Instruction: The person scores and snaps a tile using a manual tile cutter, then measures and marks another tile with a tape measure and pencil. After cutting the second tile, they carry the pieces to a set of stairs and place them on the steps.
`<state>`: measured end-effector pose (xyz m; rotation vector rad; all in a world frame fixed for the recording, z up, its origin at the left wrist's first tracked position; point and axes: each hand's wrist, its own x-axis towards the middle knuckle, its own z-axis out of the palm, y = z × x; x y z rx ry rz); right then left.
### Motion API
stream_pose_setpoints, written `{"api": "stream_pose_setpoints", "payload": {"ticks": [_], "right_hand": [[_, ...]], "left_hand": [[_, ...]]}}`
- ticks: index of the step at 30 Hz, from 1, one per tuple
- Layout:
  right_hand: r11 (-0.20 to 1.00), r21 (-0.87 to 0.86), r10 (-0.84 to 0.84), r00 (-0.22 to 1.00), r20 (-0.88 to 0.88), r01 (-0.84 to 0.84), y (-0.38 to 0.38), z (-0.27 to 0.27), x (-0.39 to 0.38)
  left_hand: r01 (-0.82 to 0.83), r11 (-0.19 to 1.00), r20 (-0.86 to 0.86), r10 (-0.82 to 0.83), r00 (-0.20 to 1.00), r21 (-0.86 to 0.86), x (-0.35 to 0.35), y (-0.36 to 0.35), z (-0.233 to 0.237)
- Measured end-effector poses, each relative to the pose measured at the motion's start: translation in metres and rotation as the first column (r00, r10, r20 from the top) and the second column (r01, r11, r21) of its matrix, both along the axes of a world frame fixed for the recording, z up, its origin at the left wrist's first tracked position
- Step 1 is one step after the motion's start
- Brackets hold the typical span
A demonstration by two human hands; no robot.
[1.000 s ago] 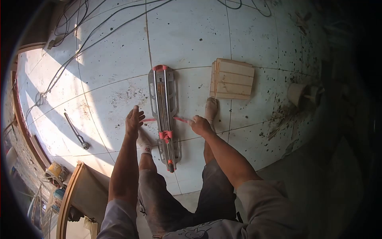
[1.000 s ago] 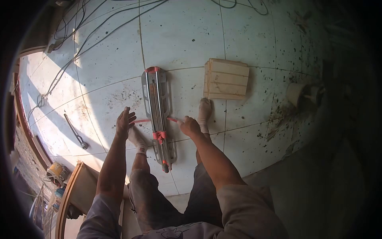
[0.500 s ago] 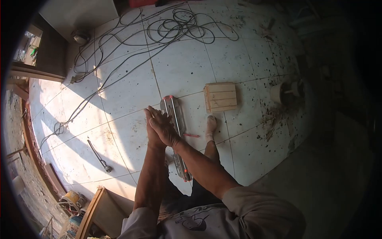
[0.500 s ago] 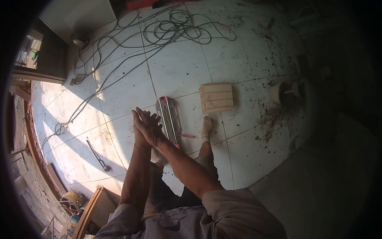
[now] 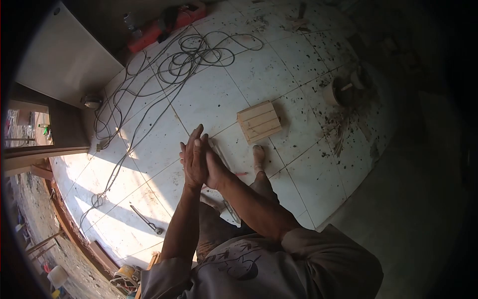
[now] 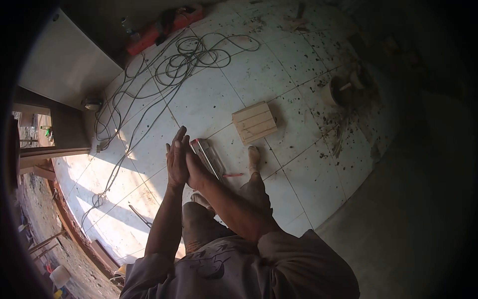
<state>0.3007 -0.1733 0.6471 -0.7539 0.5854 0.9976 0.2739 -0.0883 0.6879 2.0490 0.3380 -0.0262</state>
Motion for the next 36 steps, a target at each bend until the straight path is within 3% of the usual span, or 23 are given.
{"api": "stream_pose_setpoints", "payload": {"ticks": [1,2,3,4,5,6,7,11,14,15,16,22,26,30,36], "right_hand": [[0.997,0.071,0.016,0.998,0.065,-0.021,-0.011,0.023,0.022],[0.987,0.147,0.043,0.988,0.149,-0.066,-0.021,0.038,0.044],[0.984,0.169,0.018,0.985,0.17,-0.047,-0.041,0.046,0.065],[0.998,0.049,0.012,0.965,0.263,-0.026,-0.074,0.051,0.088],[0.997,-0.078,0.01,0.935,0.353,0.018,-0.11,0.054,0.112],[0.984,-0.168,0.006,0.929,0.37,0.06,-0.147,0.052,0.133],[0.96,-0.261,0.003,0.925,0.381,0.104,-0.186,0.051,0.151],[0.836,-0.495,-0.076,0.944,0.32,0.235,-0.321,0.05,0.196],[0.835,-0.484,-0.155,0.956,0.248,0.261,-0.372,0.037,0.223],[0.834,-0.519,-0.05,0.963,0.264,0.185,-0.382,0.03,0.233],[0.82,-0.561,0.049,0.96,0.274,0.119,-0.392,0.033,0.24],[0.823,-0.529,0.078,0.881,0.467,0.208,-0.373,0.063,0.274],[0.863,-0.468,0.03,0.905,0.424,0.19,-0.363,0.058,0.286],[0.82,-0.55,0.068,0.928,0.366,0.156,-0.36,0.055,0.297],[0.785,-0.49,-0.224,0.911,0.347,0.38,-0.357,0.049,0.331]], "left_hand": [[-0.021,0.996,0.078,0.014,0.997,0.084,0.011,-0.004,0.01],[0.026,0.98,0.051,-0.037,0.998,0.2,0.016,-0.011,0.016],[-0.034,0.987,-0.113,0.053,0.992,0.16,0.021,-0.014,0.012],[-0.091,0.987,-0.268,0.124,0.955,0.132,0.026,-0.013,-0.002],[-0.168,0.984,-0.33,0.139,0.934,-0.06,0.028,-0.003,-0.025],[-0.285,0.958,-0.276,0.267,0.923,-0.029,0.03,-0.009,-0.034],[-0.295,0.954,-0.151,0.301,0.942,0.059,0.029,-0.009,-0.056],[-0.376,0.859,-0.262,0.295,0.919,-0.348,0.069,-0.079,-0.02],[-0.411,0.842,-0.378,0.274,0.884,-0.35,0.119,-0.131,0.023],[-0.387,0.821,-0.323,0.263,0.909,-0.42,0.132,-0.138,0.014],[-0.334,0.851,-0.32,0.209,0.924,-0.406,0.149,-0.144,0.025],[-0.19,0.916,-0.267,0.095,0.959,-0.354,0.24,-0.151,0.067],[-0.117,0.929,-0.249,0.027,0.968,-0.352,0.288,-0.16,0.078],[-0.064,0.912,-0.28,-0.057,0.958,-0.406,0.326,-0.171,0.07],[0.033,0.876,-0.332,-0.216,0.918,-0.48,0.411,-0.146,0.029]]}}
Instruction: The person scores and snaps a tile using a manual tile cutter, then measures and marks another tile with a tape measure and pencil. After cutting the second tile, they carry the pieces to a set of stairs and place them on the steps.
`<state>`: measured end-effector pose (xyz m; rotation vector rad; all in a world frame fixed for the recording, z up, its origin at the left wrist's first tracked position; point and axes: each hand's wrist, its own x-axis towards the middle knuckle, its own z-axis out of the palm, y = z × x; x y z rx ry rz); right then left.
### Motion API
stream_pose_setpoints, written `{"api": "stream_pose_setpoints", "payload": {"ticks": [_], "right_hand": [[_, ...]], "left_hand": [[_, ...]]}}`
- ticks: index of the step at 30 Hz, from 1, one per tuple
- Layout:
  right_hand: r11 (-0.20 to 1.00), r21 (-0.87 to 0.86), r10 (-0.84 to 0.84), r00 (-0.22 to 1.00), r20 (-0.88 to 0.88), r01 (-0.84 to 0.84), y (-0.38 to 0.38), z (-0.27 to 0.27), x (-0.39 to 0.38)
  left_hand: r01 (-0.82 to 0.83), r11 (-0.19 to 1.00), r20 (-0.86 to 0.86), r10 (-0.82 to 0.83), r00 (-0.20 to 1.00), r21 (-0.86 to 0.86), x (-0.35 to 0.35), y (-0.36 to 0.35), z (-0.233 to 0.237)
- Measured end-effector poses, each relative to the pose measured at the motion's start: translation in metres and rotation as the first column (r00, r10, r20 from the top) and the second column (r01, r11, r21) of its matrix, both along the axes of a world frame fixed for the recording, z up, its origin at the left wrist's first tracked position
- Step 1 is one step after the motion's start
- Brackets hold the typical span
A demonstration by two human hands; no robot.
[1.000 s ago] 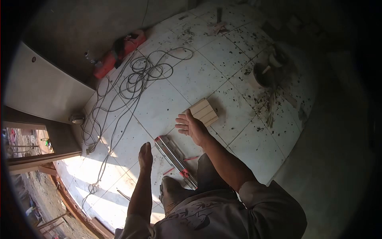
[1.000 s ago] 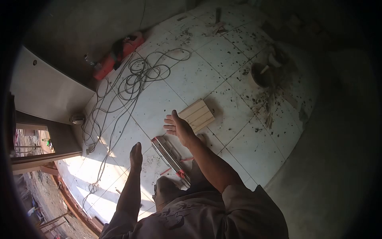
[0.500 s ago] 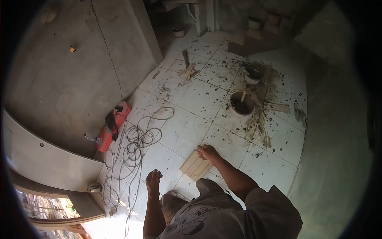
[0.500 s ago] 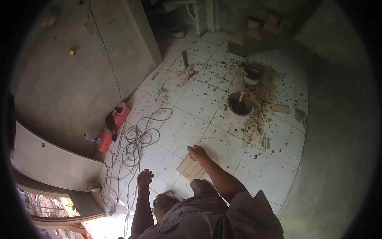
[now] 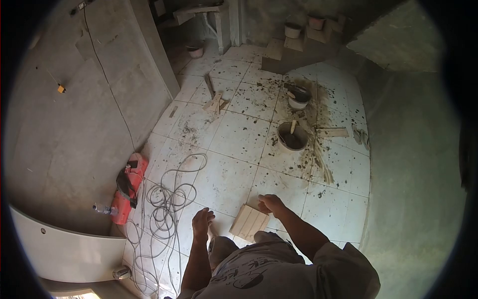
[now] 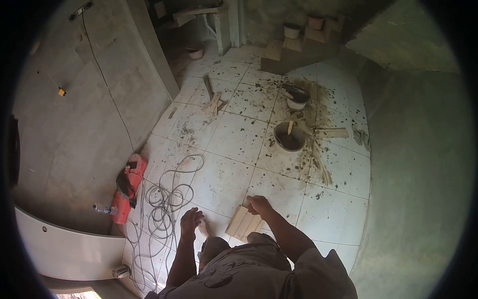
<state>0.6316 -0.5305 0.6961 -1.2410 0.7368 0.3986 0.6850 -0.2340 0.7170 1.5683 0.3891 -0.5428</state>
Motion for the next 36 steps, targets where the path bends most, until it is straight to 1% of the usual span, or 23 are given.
{"api": "stream_pose_setpoints", "payload": {"ticks": [2,5,7,9,12,14,16,17,18,19,23,25,26,27,28,29,30,31,32,33,34,35,36], "right_hand": [[0.992,0.0,-0.126,0.991,-0.034,0.126,0.019,-0.013,0.022],[0.984,-0.076,-0.167,0.984,-0.061,0.162,0.079,0.01,0.069],[0.993,-0.119,-0.009,0.992,-0.127,-0.006,0.123,0.03,0.111],[0.989,-0.136,0.037,0.993,-0.111,-0.052,0.17,0.053,0.147],[0.94,-0.193,0.289,0.957,0.021,-0.279,0.216,0.075,0.183],[0.924,-0.176,0.351,0.936,0.036,-0.34,0.226,0.073,0.2],[0.94,-0.171,0.295,0.955,-0.036,-0.296,0.227,0.07,0.215],[0.946,-0.179,0.263,0.963,-0.065,-0.27,0.223,0.069,0.222],[0.957,-0.171,0.229,0.973,-0.042,-0.233,0.218,0.069,0.226],[0.952,-0.208,0.224,0.974,-0.033,-0.225,0.211,0.062,0.229],[0.967,-0.156,0.192,0.977,-0.09,-0.204,0.172,0.045,0.256],[0.981,-0.148,0.117,0.991,-0.066,-0.126,0.155,0.044,0.27],[0.976,-0.168,0.125,0.988,-0.089,-0.139,0.154,0.047,0.285],[0.972,-0.194,0.111,0.988,-0.106,-0.13,0.148,0.05,0.301],[0.973,-0.173,0.138,0.986,-0.098,-0.154,0.14,0.047,0.317],[0.974,-0.155,0.155,0.984,-0.088,-0.168,0.132,0.041,0.334],[0.976,-0.16,0.141,0.988,-0.058,-0.148,0.128,0.037,0.35],[0.973,-0.165,0.154,0.986,-0.068,-0.164,0.126,0.038,0.37],[0.938,-0.231,0.233,0.963,-0.136,-0.26,0.124,0.048,0.396],[0.907,-0.273,0.311,0.947,-0.083,-0.322,0.107,0.007,0.414],[0.835,-0.351,0.427,0.901,-0.076,-0.425,0.099,0.017,0.438],[0.775,-0.401,0.492,0.865,-0.1,-0.488,0.088,0.029,0.461],[0.717,-0.527,0.542,0.84,0.012,-0.456,0.075,0.009,0.478]], "left_hand": [[0.028,0.999,-0.032,-0.029,0.999,-0.029,0.035,0.024,-0.001],[0.049,0.997,-0.026,-0.051,0.998,-0.063,0.091,0.075,-0.011],[0.06,0.996,-0.068,-0.064,0.996,-0.06,0.128,0.111,-0.003],[0.026,0.999,-0.062,-0.029,0.998,-0.046,0.165,0.146,-0.004],[0.03,0.999,-0.009,-0.03,1.0,0.03,0.215,0.182,-0.001],[-0.046,0.997,0.068,0.042,0.997,0.056,0.241,0.203,0.008],[-0.061,0.997,0.348,0.044,0.936,0.038,0.256,0.212,0.005],[-0.083,0.986,0.494,0.144,0.857,-0.143,0.265,0.212,-0.023],[-0.124,0.981,0.444,0.177,0.878,-0.147,0.268,0.205,-0.019],[-0.143,0.983,0.245,0.167,0.955,-0.115,0.27,0.199,-0.006],[-0.047,0.998,0.077,0.05,0.996,-0.044,0.266,0.171,0.012],[-0.038,0.953,0.22,0.108,0.969,-0.302,0.269,0.162,-0.028],[-0.043,0.946,0.219,0.119,0.968,-0.321,0.275,0.159,-0.052],[-0.027,0.938,0.223,0.11,0.968,-0.347,0.29,0.16,-0.033],[-0.16,0.888,0.04,0.196,0.98,-0.431,0.301,0.162,-0.01],[-0.218,0.911,0.024,0.242,0.97,-0.35,0.317,0.159,-0.013],[0.015,0.997,0.246,0.003,0.969,-0.073,0.337,0.167,-0.055],[-0.132,0.91,0.094,0.183,0.979,-0.392,0.355,0.166,-0.063],[-0.208,0.955,-0.075,0.196,0.978,-0.211,0.38,0.156,-0.035],[0.045,0.94,0.112,-0.008,0.994,-0.34,0.406,0.173,-0.094],[-0.092,0.995,-0.004,0.092,0.996,-0.025,0.43,0.15,-0.077],[-0.145,0.976,-0.11,0.128,0.986,-0.163,0.451,0.141,-0.075],[-0.183,0.981,-0.153,0.172,0.973,-0.064,0.468,0.109,-0.039]]}}
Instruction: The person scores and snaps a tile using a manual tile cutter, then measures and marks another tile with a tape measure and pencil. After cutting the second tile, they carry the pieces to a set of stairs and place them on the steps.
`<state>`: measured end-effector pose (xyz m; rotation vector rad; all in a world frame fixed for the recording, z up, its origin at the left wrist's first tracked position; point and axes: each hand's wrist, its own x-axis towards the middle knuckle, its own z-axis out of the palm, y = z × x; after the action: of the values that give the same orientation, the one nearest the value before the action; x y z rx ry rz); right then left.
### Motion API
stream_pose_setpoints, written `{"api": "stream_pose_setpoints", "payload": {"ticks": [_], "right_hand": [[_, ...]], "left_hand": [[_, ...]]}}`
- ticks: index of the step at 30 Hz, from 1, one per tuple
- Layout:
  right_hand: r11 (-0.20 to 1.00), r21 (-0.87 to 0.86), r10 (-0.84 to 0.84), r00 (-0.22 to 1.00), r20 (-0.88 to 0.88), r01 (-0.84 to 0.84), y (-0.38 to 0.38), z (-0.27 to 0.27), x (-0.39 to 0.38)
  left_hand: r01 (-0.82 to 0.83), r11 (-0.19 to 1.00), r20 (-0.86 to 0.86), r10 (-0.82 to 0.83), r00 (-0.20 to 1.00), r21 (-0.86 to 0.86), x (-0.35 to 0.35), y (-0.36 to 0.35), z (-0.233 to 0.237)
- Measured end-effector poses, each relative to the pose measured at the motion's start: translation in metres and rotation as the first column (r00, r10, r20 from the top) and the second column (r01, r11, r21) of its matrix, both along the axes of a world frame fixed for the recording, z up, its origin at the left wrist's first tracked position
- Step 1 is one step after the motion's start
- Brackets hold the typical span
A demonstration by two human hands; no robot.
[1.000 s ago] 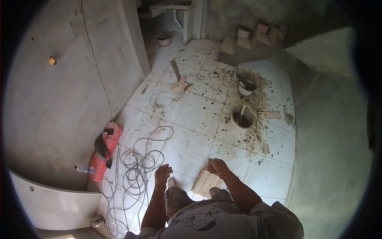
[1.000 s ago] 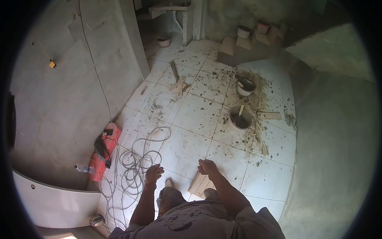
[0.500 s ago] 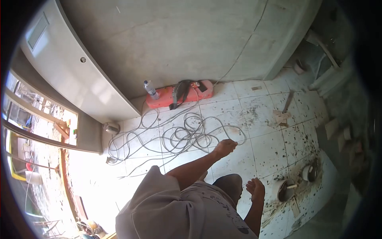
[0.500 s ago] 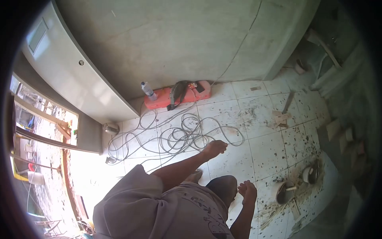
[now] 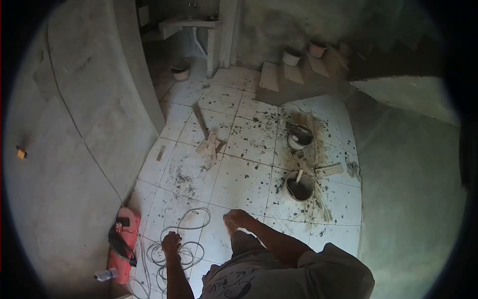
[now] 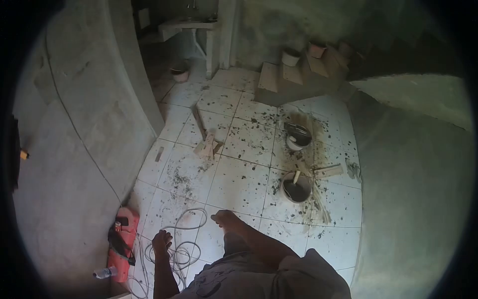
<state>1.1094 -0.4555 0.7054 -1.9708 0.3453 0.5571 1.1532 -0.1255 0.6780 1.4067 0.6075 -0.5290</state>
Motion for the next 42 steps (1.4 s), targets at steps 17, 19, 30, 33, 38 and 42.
{"api": "stream_pose_setpoints", "payload": {"ticks": [17,19,30,33,38,42], "right_hand": [[0.6,0.187,-0.767,0.626,-0.142,0.778,-0.319,0.017,0.105],[0.47,0.347,-0.727,0.579,-0.368,0.812,-0.342,-0.04,0.09],[0.608,-0.406,-0.502,0.727,0.468,0.682,-0.398,0.052,0.172],[0.44,-0.676,-0.545,0.774,0.323,0.592,-0.403,0.092,0.183],[0.444,-0.895,-0.416,0.896,-0.156,0.051,-0.411,-0.028,0.113],[0.466,-0.668,-0.756,0.654,0.041,0.58,-0.375,0.004,0.084]], "left_hand": [[0.528,0.849,0.016,-0.528,0.849,-0.014,0.276,-0.366,0.038],[0.586,0.809,-0.002,-0.587,0.81,-0.054,0.303,-0.395,0.016],[0.89,0.453,0.121,-0.882,0.455,-0.046,0.506,-0.691,-0.009],[0.963,0.265,0.267,-0.925,0.269,-0.051,0.535,-0.792,0.005],[0.984,0.158,0.365,-0.914,0.179,-0.088,0.476,-0.843,0.104],[0.979,-0.092,0.315,-0.949,-0.03,-0.182,0.407,-0.812,0.103]]}}
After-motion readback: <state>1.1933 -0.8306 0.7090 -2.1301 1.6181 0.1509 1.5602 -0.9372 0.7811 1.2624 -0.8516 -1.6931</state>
